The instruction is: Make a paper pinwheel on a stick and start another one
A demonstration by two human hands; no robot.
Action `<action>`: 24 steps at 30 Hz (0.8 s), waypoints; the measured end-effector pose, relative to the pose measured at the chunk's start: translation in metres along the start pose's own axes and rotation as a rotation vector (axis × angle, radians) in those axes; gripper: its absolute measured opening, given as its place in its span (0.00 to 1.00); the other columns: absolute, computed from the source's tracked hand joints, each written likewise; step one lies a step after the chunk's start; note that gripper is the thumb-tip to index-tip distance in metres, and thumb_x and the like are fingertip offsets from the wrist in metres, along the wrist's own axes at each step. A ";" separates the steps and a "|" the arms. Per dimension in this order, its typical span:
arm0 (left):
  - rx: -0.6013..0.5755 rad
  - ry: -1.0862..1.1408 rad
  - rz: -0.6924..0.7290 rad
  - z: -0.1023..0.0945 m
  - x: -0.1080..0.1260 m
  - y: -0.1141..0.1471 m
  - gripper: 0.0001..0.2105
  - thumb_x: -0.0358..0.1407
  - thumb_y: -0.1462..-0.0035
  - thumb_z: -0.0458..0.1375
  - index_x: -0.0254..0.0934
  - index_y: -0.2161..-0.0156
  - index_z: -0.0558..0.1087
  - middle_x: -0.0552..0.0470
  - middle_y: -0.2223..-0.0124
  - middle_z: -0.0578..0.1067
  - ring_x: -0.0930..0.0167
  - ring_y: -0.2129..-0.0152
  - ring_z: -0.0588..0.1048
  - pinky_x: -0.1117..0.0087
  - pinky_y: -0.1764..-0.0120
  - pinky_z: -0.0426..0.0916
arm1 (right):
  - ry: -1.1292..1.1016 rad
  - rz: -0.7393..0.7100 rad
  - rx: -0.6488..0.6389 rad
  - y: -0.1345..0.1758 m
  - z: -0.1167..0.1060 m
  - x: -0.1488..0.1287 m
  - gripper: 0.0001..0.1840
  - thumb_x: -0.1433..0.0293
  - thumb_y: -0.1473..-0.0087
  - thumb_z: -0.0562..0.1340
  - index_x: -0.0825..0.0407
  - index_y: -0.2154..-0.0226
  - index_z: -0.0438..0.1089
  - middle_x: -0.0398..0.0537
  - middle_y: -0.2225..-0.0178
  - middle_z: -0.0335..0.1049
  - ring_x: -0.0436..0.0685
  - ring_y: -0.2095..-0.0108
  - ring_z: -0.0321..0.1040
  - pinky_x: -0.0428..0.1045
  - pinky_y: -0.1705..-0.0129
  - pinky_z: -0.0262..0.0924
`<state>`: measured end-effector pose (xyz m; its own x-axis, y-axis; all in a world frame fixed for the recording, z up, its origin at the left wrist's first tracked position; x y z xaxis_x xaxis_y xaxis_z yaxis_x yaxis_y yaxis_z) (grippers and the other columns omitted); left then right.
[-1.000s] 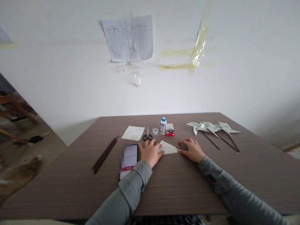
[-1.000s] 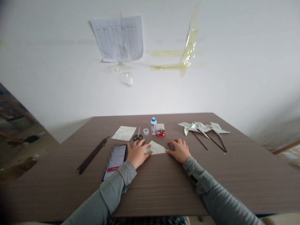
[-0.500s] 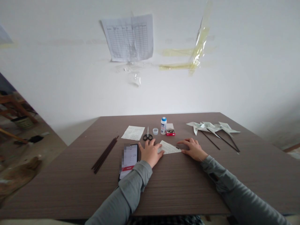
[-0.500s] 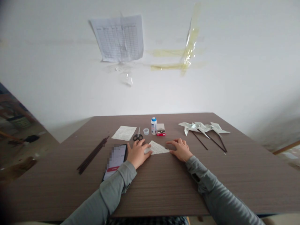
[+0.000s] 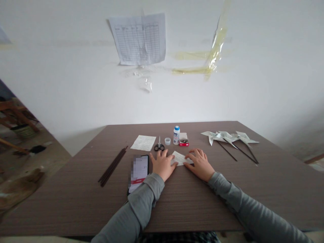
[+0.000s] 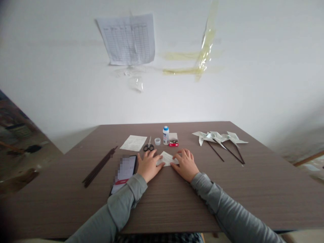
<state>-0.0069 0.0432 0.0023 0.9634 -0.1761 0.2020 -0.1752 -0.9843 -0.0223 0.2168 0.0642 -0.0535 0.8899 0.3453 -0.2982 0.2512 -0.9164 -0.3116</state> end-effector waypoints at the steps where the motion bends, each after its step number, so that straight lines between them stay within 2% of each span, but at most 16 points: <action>1: 0.001 0.001 0.001 0.000 0.000 0.000 0.21 0.47 0.16 0.69 0.56 0.25 0.91 0.44 0.10 0.75 0.37 0.13 0.69 0.12 0.13 0.54 | -0.001 0.004 0.013 -0.001 0.002 -0.002 0.13 0.58 0.25 0.75 0.40 0.44 0.93 0.60 0.33 0.86 0.83 0.28 0.76 0.78 0.26 0.78; 6: -0.004 0.007 0.007 0.001 0.000 0.000 0.22 0.49 0.17 0.70 0.56 0.25 0.90 0.43 0.10 0.74 0.36 0.12 0.68 0.12 0.12 0.53 | -0.001 0.083 0.011 -0.002 0.004 -0.010 0.13 0.57 0.27 0.79 0.42 0.44 0.90 0.59 0.34 0.84 0.82 0.28 0.75 0.76 0.25 0.75; 11: -0.027 0.013 -0.003 0.000 0.001 0.000 0.23 0.51 0.18 0.70 0.56 0.24 0.90 0.44 0.09 0.73 0.36 0.12 0.67 0.14 0.11 0.51 | -0.014 0.163 -0.053 -0.003 -0.002 -0.019 0.19 0.54 0.26 0.80 0.43 0.39 0.91 0.61 0.32 0.83 0.81 0.26 0.73 0.73 0.23 0.73; 17: -0.043 0.029 -0.025 -0.002 0.001 0.000 0.24 0.49 0.19 0.71 0.54 0.24 0.89 0.42 0.08 0.72 0.37 0.11 0.66 0.16 0.11 0.53 | -0.018 0.225 -0.161 -0.006 -0.009 -0.025 0.25 0.56 0.24 0.79 0.32 0.28 0.89 0.57 0.26 0.79 0.79 0.20 0.70 0.73 0.17 0.68; 24: -0.025 0.018 -0.030 -0.007 -0.005 0.003 0.19 0.43 0.21 0.73 0.55 0.30 0.92 0.45 0.10 0.74 0.39 0.12 0.67 0.15 0.13 0.57 | -0.044 0.201 -0.161 -0.005 -0.014 -0.025 0.25 0.58 0.24 0.79 0.28 0.29 0.92 0.57 0.22 0.79 0.86 0.18 0.70 0.77 0.16 0.66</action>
<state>-0.0133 0.0412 0.0082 0.9645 -0.1464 0.2198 -0.1520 -0.9883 0.0087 0.1984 0.0574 -0.0322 0.9114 0.1582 -0.3799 0.1314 -0.9867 -0.0955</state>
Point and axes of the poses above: each hand's wrist, its own y-axis away from the middle knuckle, its own z-axis out of the palm, x = y × z, the point moved 4 cm from there along -y, towards the middle knuckle
